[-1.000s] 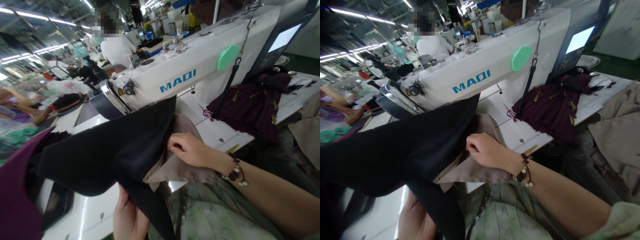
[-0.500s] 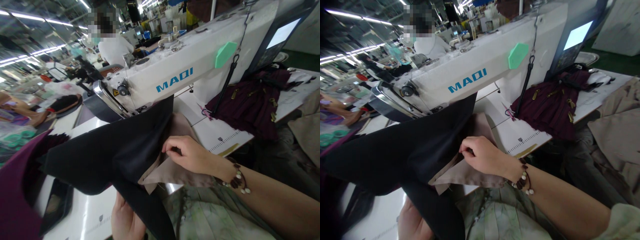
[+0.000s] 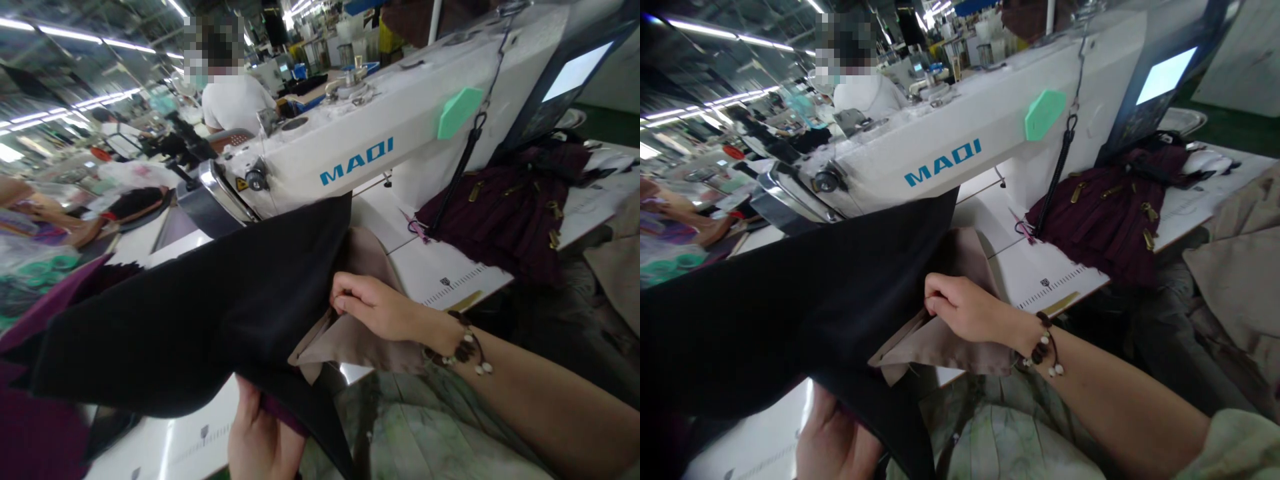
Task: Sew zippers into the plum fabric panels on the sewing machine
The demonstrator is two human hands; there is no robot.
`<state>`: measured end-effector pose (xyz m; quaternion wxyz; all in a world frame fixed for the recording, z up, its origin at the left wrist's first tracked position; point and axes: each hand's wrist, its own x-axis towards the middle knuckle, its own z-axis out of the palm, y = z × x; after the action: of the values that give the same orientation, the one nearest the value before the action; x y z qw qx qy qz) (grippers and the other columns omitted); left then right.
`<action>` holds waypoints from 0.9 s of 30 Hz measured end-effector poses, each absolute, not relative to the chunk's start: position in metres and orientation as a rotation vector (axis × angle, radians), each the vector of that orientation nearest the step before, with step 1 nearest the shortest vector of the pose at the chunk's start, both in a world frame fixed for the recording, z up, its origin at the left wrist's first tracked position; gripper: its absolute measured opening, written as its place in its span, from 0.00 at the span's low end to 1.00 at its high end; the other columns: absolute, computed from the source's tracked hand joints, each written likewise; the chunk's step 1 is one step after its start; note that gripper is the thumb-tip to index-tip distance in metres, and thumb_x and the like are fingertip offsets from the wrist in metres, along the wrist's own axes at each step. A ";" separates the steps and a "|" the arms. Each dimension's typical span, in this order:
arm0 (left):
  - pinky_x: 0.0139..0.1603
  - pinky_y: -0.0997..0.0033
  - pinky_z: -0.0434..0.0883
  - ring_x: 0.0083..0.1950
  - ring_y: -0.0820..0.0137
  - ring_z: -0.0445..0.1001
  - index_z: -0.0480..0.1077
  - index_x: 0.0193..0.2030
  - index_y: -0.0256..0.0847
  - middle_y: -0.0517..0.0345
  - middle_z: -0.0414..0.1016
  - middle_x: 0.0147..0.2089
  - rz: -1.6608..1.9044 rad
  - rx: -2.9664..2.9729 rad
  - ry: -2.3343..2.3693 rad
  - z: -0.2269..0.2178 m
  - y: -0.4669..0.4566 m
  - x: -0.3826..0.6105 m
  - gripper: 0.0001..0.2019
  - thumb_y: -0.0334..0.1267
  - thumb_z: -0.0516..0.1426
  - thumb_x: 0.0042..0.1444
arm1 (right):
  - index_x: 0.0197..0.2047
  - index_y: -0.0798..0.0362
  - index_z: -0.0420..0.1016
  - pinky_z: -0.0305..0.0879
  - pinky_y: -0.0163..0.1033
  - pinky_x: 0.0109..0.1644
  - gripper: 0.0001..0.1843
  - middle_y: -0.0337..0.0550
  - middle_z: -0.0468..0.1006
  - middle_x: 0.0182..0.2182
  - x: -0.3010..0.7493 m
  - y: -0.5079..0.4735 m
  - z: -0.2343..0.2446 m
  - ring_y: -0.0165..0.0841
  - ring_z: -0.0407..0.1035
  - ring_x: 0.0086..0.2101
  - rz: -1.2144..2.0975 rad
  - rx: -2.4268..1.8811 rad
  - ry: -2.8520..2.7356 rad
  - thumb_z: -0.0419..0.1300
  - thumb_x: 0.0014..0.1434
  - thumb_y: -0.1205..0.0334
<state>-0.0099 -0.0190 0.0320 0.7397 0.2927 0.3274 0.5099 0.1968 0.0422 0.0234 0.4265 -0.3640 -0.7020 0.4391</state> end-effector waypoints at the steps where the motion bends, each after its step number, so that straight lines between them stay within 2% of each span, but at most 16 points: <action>1: 0.58 0.70 0.62 0.56 0.69 0.67 0.69 0.51 0.48 0.65 0.75 0.46 1.129 0.631 0.626 0.029 -0.018 -0.009 0.21 0.36 0.36 0.66 | 0.28 0.56 0.61 0.55 0.32 0.33 0.07 0.37 0.65 0.26 0.197 0.043 0.023 0.26 0.60 0.28 1.114 -0.913 -1.735 0.48 0.57 0.72; 8: 0.62 0.71 0.52 0.60 0.73 0.60 0.61 0.58 0.46 0.62 0.67 0.56 1.084 0.583 0.284 0.009 -0.014 -0.011 0.25 0.37 0.30 0.66 | 0.28 0.56 0.60 0.54 0.32 0.33 0.07 0.37 0.65 0.26 0.199 0.042 0.026 0.27 0.59 0.28 1.131 -0.965 -1.711 0.47 0.57 0.72; 11: 0.62 0.73 0.51 0.61 0.75 0.58 0.61 0.58 0.48 0.65 0.67 0.56 1.086 0.576 0.216 0.008 -0.012 -0.014 0.28 0.37 0.27 0.65 | 0.28 0.56 0.60 0.55 0.33 0.33 0.07 0.37 0.65 0.25 0.200 0.041 0.027 0.27 0.59 0.28 1.109 -0.984 -1.731 0.48 0.57 0.72; 17: 0.63 0.73 0.47 0.63 0.75 0.53 0.61 0.59 0.43 0.60 0.63 0.59 0.946 0.553 0.141 0.016 -0.008 -0.030 0.30 0.32 0.24 0.64 | 0.31 0.57 0.67 0.58 0.32 0.35 0.06 0.38 0.71 0.29 0.199 0.039 0.034 0.27 0.64 0.31 1.108 -1.014 -1.723 0.51 0.57 0.72; 21: 0.64 0.72 0.46 0.64 0.74 0.52 0.60 0.59 0.42 0.59 0.62 0.60 0.948 0.541 0.142 0.018 -0.008 -0.031 0.31 0.32 0.24 0.64 | 0.34 0.57 0.67 0.59 0.32 0.36 0.04 0.40 0.70 0.31 0.195 0.035 0.037 0.27 0.64 0.32 0.800 -1.129 -1.681 0.55 0.54 0.73; 27: 0.63 0.73 0.47 0.63 0.76 0.55 0.59 0.60 0.46 0.61 0.62 0.60 1.053 0.560 0.110 0.013 -0.010 -0.022 0.32 0.33 0.22 0.63 | 0.33 0.57 0.71 0.58 0.36 0.36 0.08 0.44 0.69 0.33 0.194 0.031 0.028 0.32 0.63 0.33 0.352 -1.037 -2.208 0.52 0.59 0.71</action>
<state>-0.0223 -0.0103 0.0134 0.8260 0.2637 0.0517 0.4955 0.1945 0.0313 0.0275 0.3319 -0.3970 -0.8451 0.1345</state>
